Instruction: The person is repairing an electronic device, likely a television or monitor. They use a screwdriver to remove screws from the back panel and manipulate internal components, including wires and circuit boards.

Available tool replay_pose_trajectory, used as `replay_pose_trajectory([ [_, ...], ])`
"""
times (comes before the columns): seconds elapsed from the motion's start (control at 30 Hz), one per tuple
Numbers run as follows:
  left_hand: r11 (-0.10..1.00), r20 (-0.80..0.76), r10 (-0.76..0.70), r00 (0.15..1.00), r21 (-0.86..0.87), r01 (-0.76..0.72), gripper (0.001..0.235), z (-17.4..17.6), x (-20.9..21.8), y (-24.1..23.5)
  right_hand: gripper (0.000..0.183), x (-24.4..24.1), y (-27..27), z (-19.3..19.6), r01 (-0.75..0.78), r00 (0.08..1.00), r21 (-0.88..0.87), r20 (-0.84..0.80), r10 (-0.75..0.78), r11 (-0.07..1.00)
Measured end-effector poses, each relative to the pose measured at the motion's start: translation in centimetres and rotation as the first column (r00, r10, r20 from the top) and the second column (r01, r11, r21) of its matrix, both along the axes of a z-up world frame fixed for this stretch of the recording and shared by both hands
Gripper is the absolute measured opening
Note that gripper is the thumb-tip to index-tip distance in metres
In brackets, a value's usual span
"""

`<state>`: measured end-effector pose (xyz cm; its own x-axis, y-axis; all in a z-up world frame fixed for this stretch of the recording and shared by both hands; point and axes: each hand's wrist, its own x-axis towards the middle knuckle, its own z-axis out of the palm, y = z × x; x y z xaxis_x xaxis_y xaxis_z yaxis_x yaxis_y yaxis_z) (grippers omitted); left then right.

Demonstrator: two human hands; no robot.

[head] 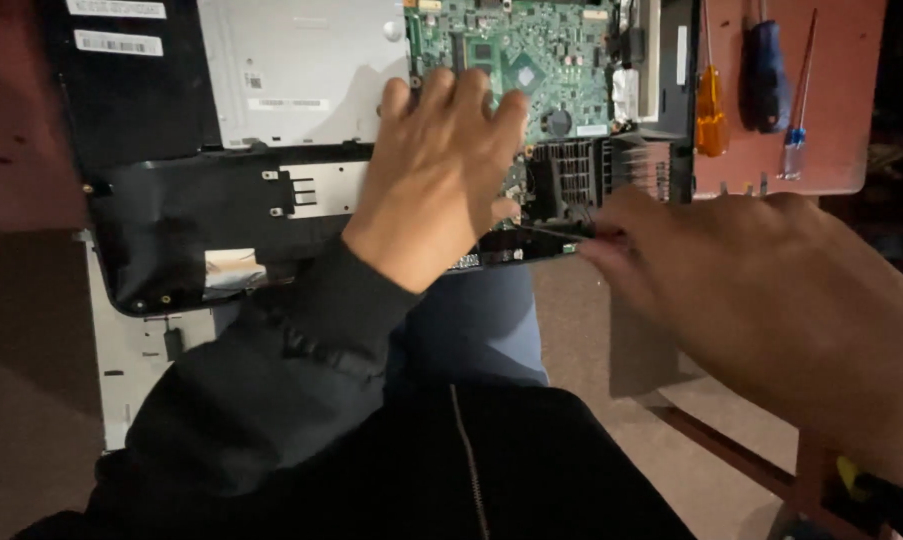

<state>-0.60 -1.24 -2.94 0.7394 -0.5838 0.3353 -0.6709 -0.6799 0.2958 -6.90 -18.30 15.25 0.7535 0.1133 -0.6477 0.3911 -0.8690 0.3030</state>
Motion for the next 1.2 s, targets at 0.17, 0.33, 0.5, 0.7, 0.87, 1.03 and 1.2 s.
replay_pose_trajectory([
  [0.17, 0.983, -0.232, 0.016, 0.973, 0.183, 0.027, 0.104, 0.1, 2.0, -1.5, 0.032, 0.8, 1.3, 0.8, 0.018, 0.991, -0.085, -0.132, -0.029, 0.996],
  [0.33, 0.98, -0.282, 0.038, 0.959, 0.199, 0.02, 0.096, 0.4, 2.3, -1.9, 0.024, 1.2, 1.5, 0.6, 0.01, 0.975, -0.095, -0.222, -0.032, 0.995],
  [0.5, 0.974, -0.204, 0.038, 0.978, 0.227, 0.009, 0.096, -0.2, 2.2, -1.9, 0.066, 0.1, -1.1, -0.7, -0.384, 0.923, 0.162, 0.038, 0.383, 0.909],
  [0.7, 0.985, -0.229, 0.04, 0.973, 0.17, -0.001, 0.087, 0.5, 2.1, -2.1, 0.029, 0.8, -0.2, -0.5, -0.688, 0.723, -0.01, 0.068, 0.687, 0.725],
  [0.87, 0.982, -0.206, 0.052, 0.977, 0.189, -0.013, 0.083, 0.4, 2.3, -2.0, 0.009, 1.5, 0.7, 0.1, -0.849, 0.525, -0.099, -0.066, 0.848, 0.518],
  [1.03, 0.989, -0.203, 0.027, 0.979, 0.151, 0.004, 0.091, 0.1, 2.1, -1.9, 0.017, 2.0, 0.3, 0.0, -0.885, 0.464, -0.099, -0.095, 0.881, 0.455],
  [1.2, 0.987, -0.122, 0.036, 0.992, 0.16, -0.016, 0.087, -1.1, 1.8, -1.9, 0.009, 1.9, 0.3, 0.4, -0.791, 0.605, -0.149, -0.046, 0.795, 0.593],
])
